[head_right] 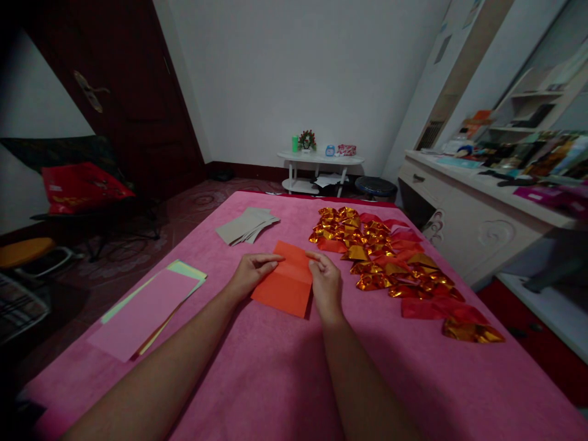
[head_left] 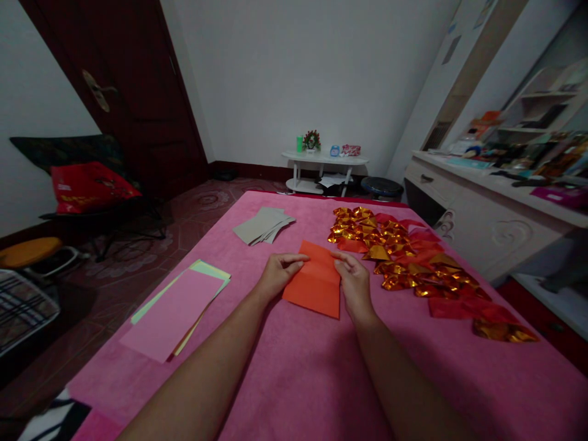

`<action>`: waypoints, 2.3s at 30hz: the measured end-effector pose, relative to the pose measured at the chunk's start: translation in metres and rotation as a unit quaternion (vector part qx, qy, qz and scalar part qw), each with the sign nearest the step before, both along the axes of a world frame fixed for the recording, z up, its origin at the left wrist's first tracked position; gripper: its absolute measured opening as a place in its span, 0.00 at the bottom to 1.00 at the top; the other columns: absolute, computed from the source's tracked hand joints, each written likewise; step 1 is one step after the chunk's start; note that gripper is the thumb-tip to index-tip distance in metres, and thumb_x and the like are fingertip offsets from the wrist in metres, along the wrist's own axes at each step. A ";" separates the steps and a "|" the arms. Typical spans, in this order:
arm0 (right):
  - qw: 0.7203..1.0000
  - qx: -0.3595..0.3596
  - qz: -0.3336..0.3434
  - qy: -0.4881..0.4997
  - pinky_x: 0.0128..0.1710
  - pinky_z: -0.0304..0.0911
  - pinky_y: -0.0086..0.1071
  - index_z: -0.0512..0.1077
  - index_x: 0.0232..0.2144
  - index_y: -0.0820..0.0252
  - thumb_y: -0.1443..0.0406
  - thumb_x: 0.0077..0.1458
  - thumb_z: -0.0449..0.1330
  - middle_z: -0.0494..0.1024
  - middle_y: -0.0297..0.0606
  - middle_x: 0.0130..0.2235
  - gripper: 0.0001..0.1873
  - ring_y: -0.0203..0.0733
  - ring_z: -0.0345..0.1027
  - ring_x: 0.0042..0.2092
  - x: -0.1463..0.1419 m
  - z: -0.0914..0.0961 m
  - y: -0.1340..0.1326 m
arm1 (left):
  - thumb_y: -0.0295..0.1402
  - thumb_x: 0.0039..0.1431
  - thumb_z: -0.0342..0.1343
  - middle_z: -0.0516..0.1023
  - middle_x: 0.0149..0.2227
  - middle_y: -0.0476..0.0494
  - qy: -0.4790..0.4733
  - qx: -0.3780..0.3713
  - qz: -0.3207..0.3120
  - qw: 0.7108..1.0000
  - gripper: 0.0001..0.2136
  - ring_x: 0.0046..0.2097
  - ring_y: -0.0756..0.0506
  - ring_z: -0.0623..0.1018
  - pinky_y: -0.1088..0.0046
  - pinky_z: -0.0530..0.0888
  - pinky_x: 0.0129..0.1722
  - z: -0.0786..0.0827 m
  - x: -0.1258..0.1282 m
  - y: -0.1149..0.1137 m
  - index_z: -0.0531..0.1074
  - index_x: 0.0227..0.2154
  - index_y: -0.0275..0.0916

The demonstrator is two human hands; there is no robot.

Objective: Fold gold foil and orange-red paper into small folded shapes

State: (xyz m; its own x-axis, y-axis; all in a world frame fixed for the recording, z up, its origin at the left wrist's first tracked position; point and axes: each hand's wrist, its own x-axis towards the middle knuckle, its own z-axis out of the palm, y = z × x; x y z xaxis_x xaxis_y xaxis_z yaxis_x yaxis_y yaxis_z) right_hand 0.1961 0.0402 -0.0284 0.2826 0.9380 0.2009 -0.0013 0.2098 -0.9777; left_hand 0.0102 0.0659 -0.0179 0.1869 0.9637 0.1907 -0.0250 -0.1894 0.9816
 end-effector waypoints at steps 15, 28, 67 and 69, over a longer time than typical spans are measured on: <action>0.998 -0.021 0.054 -0.004 0.35 0.66 0.33 0.78 0.33 0.59 0.61 0.42 0.65 0.80 0.38 0.33 0.13 0.43 0.72 0.34 -0.005 0.004 0.000 | 0.32 0.45 0.63 0.81 0.34 0.41 -0.015 0.011 0.048 0.999 0.09 0.34 0.47 0.77 0.73 0.71 0.35 -0.005 -0.001 0.005 0.81 0.31 0.35; 0.990 -0.052 0.118 0.059 0.41 0.68 0.35 0.76 0.39 0.57 0.67 0.36 0.68 0.81 0.37 0.39 0.22 0.44 0.74 0.40 -0.005 0.009 -0.003 | 0.28 0.32 0.71 0.81 0.37 0.39 -0.141 -0.133 -0.033 0.981 0.30 0.31 0.48 0.78 0.71 0.74 0.35 -0.001 0.000 -0.003 0.75 0.45 0.32; 0.994 -0.016 0.104 0.040 0.39 0.69 0.35 0.72 0.34 0.59 0.65 0.39 0.67 0.79 0.38 0.37 0.16 0.42 0.74 0.37 -0.009 0.005 0.001 | 0.31 0.42 0.63 0.77 0.25 0.48 -0.030 -0.037 0.031 0.998 0.08 0.25 0.50 0.73 0.77 0.67 0.26 -0.011 0.004 0.002 0.76 0.28 0.34; 0.993 -0.020 0.106 0.043 0.40 0.68 0.36 0.73 0.34 0.59 0.62 0.41 0.66 0.80 0.38 0.36 0.15 0.43 0.74 0.37 -0.008 0.005 0.001 | 0.36 0.43 0.64 0.77 0.25 0.47 -0.077 -0.077 0.006 0.994 0.12 0.26 0.49 0.74 0.76 0.68 0.26 -0.008 0.004 0.001 0.75 0.30 0.33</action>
